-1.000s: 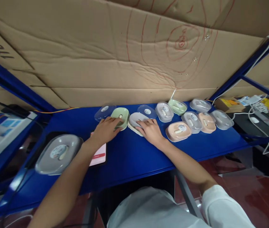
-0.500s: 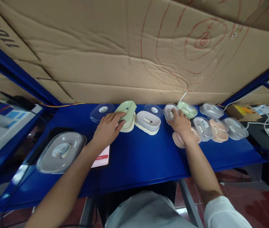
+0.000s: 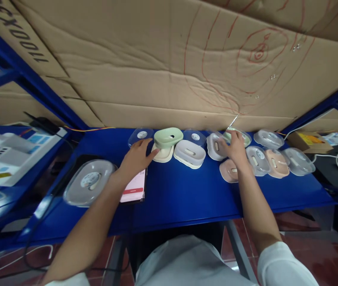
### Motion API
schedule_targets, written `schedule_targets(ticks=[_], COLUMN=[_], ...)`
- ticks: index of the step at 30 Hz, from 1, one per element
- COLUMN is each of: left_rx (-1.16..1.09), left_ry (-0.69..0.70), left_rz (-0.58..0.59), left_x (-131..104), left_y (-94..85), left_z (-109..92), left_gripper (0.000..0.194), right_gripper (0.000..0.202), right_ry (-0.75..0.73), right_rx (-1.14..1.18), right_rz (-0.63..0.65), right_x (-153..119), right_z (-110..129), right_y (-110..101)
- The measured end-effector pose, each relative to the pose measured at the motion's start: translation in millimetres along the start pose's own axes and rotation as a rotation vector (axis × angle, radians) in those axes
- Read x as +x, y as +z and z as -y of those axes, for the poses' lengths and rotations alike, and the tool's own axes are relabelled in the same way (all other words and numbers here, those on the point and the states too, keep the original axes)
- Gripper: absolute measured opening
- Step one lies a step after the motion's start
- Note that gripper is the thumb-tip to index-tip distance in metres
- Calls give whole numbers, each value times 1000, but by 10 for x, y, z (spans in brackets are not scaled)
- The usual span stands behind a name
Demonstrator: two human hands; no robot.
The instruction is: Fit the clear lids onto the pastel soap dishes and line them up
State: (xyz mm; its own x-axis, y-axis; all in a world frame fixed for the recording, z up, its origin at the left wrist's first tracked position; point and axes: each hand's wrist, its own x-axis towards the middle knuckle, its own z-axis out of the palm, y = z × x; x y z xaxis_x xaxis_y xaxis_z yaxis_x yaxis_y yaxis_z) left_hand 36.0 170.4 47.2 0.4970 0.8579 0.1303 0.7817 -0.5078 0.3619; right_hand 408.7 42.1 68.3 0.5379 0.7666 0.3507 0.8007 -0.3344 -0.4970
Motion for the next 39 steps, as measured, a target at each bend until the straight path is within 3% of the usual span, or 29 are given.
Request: schedule_targets(ticks=[2,5,8,10,12,16,20,24,26,29,31,35,39], left_rx=[-46,-8,101,138,129,78,14,44,80,109,120,123,100], left_ry=[27,47,-9,-61,-64,32,93,83,92,97,101,134,165], left_rz=[-1,-55,-123,-114,-89,-73,-60,-48,-54,-65,-66,-67,-77], left_x=[-3,-32,-57,-59,-49,-19,-27,-68,-88,-108,-115,-131,-155], left_y=[-24,-60,-51,-13,38,122,136,94,69,44,36,29,30], left_z=[-39,-79,-59,-17,31,80,18,-108,-160,-208,-225,-250,-274], left_gripper=[55,48,51,57,60,56,55,51,49,46,45,44,43], right_gripper=[45,46,48,41,40,41,47,47,47,44,41,32,43], right_ry=[-192,-514,-632,-593,-534,-521,-435,-120,-42,-82,-135,-170,-146], right_rx=[-30,14,-52,-92,-92,-148,-344,-549,-629,-631,-585,-525,-468], right_rz=[-28,268,480,479,396,164,60,181,292,412,425,394,290], right_x=[-124,-383,-596,-652,-642,-524,-424,-413,-422,-422,-408,-349,-308], right_z=[171,448,623,663,672,723,768,635,535,404,332,236,251], right_y=[-13,23,140,222,281,325,253,113,86,115,144,147,147])
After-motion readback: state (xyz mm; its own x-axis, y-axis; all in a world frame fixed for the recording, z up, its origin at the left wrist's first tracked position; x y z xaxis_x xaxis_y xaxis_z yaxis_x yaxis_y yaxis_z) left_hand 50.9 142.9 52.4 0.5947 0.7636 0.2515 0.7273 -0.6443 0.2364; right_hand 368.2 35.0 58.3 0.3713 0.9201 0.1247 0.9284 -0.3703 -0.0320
